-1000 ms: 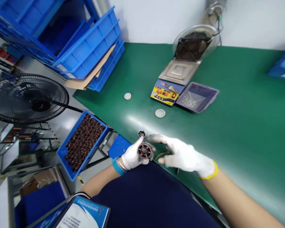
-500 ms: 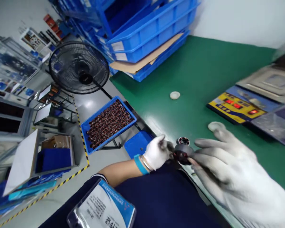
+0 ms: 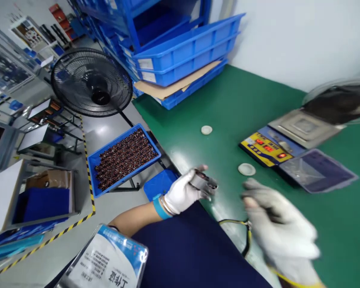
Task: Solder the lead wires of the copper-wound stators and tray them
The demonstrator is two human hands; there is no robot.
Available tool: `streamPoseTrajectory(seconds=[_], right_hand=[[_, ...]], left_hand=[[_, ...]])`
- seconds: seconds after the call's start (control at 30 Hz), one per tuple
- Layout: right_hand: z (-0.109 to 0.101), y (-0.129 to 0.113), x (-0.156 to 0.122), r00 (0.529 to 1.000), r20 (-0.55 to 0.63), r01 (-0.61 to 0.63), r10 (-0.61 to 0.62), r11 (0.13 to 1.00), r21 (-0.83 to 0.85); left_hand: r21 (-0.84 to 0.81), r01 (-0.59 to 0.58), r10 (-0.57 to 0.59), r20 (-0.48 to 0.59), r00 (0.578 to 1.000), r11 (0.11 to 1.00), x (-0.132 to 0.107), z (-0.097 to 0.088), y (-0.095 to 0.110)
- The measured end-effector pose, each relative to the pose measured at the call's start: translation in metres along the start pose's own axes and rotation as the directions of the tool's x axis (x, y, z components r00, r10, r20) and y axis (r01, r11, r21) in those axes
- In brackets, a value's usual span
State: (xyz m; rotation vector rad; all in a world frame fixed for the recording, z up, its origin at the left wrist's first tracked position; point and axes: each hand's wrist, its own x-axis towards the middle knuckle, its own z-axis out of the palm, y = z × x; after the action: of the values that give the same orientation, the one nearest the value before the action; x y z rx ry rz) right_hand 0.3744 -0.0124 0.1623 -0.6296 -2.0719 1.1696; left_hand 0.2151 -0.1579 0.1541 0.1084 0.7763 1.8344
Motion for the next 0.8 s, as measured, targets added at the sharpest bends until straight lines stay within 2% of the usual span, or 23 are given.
streamPoseTrajectory(seconds=[0.07,0.13,0.17,0.23,0.3,0.4,0.47,0.53,0.6,0.67,0.7,0.73,0.8], right_hand=[[0.023,-0.008,-0.009,0.998,0.063,-0.026,0.028,0.999,-0.044],[0.045,-0.007,-0.012,0.974,0.166,-0.148,0.156,0.987,-0.061],[0.054,-0.004,-0.011,0.95,0.188,-0.244,0.248,0.969,-0.044],[0.066,0.006,-0.009,0.888,0.194,-0.442,0.416,0.89,0.116],[0.071,0.016,-0.007,0.845,0.187,-0.534,0.501,0.772,0.343],[0.067,0.029,-0.008,0.819,0.194,-0.548,0.54,0.636,0.543],[0.056,0.037,-0.011,0.796,0.217,-0.567,0.565,0.572,0.592],[0.04,0.049,-0.01,0.766,0.242,-0.591,0.596,0.505,0.629],[0.021,0.067,-0.005,0.727,0.259,-0.619,0.635,0.446,0.646],[0.003,0.091,0.008,0.682,0.275,-0.651,0.678,0.39,0.651],[-0.005,0.105,0.016,0.655,0.286,-0.67,0.699,0.364,0.647],[-0.01,0.119,0.025,0.626,0.297,-0.693,0.721,0.339,0.637],[-0.015,0.147,0.042,0.561,0.307,-0.74,0.769,0.299,0.602]], left_hand=[[0.085,-0.167,0.176,-0.111,0.978,0.982,0.005,0.008,-0.006],[0.271,-0.297,0.343,-0.14,0.929,0.915,0.009,0.014,-0.015],[0.385,-0.333,0.401,-0.111,0.909,0.861,0.011,0.016,-0.019],[0.606,-0.37,0.458,0.01,0.889,0.704,0.015,0.016,-0.028],[0.758,-0.41,0.434,0.186,0.882,0.507,0.019,0.011,-0.034],[0.836,-0.491,0.319,0.409,0.855,0.244,0.025,0.005,-0.04],[0.834,-0.533,0.259,0.488,0.833,0.143,0.029,0.001,-0.045],[0.829,-0.546,0.228,0.513,0.828,0.116,0.032,-0.003,-0.049],[0.855,-0.493,0.231,0.453,0.861,0.16,0.036,-0.012,-0.053],[0.91,-0.34,0.324,0.256,0.911,0.237,0.041,-0.028,-0.056],[0.927,-0.253,0.386,0.134,0.913,0.276,0.044,-0.038,-0.056],[0.936,-0.174,0.446,0.02,0.895,0.306,0.047,-0.05,-0.057],[0.941,-0.074,0.518,-0.115,0.848,0.33,0.05,-0.073,-0.056]])
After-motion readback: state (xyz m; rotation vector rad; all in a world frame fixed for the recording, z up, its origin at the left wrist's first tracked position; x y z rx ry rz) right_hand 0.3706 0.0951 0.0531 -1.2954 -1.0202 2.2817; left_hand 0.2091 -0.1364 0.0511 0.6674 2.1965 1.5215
